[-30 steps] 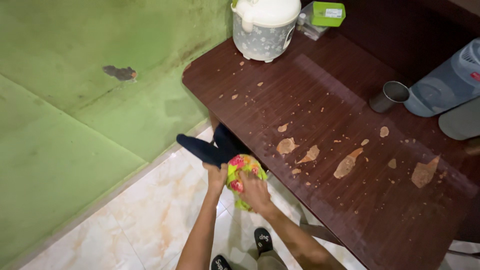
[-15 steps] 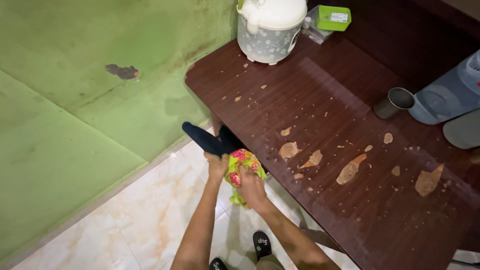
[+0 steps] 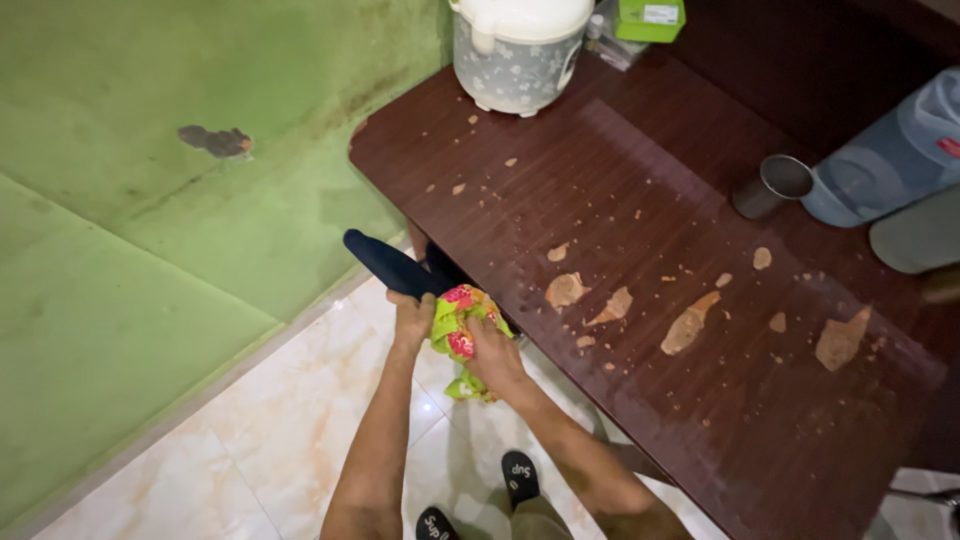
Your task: The person wipes a wooden table with a cloth, then moves to a blue chair and wipes the seat, backrest, and metal frame. The person continues wiping the chair surfaces repeatedly with the cloth.
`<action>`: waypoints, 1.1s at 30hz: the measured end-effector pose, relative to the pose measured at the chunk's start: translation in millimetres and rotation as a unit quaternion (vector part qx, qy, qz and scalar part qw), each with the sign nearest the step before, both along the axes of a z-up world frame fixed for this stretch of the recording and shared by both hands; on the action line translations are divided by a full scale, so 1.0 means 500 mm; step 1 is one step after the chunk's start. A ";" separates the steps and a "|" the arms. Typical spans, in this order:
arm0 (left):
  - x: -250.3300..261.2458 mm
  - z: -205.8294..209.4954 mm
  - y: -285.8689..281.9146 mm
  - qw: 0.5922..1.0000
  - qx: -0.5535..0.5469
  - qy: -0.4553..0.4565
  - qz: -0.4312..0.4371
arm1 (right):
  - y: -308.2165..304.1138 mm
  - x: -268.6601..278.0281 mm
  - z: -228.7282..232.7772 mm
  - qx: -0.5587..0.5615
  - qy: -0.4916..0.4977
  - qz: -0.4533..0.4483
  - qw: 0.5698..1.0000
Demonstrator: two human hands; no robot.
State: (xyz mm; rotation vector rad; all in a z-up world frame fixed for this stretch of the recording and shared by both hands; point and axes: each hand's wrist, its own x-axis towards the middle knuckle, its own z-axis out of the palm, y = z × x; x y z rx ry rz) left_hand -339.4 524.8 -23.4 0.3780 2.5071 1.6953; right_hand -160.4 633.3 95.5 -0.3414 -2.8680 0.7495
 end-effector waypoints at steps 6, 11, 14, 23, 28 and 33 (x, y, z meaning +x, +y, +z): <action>0.037 0.087 0.002 0.958 0.110 -0.263 0.037 | 0.019 0.079 0.016 -0.056 -0.061 -0.040 0.996; 0.123 0.134 -0.066 0.942 0.050 -0.327 -0.052 | -0.021 0.087 0.014 -0.052 -0.070 -0.089 0.992; 0.156 0.113 -0.166 0.941 0.025 -0.325 -0.093 | -0.032 0.125 -0.020 -0.026 -0.173 -0.098 0.980; 0.059 0.018 -0.402 0.976 -0.162 -0.135 -0.054 | -0.063 0.274 -0.087 -0.024 -0.090 -0.140 0.986; -0.032 0.037 -0.308 0.991 -0.109 0.019 -0.070 | -0.062 0.187 -0.044 -0.078 -0.136 -0.235 0.959; -0.133 0.116 -0.244 0.984 -0.123 0.031 -0.121 | -0.074 0.081 -0.005 -0.142 -0.152 -0.230 0.951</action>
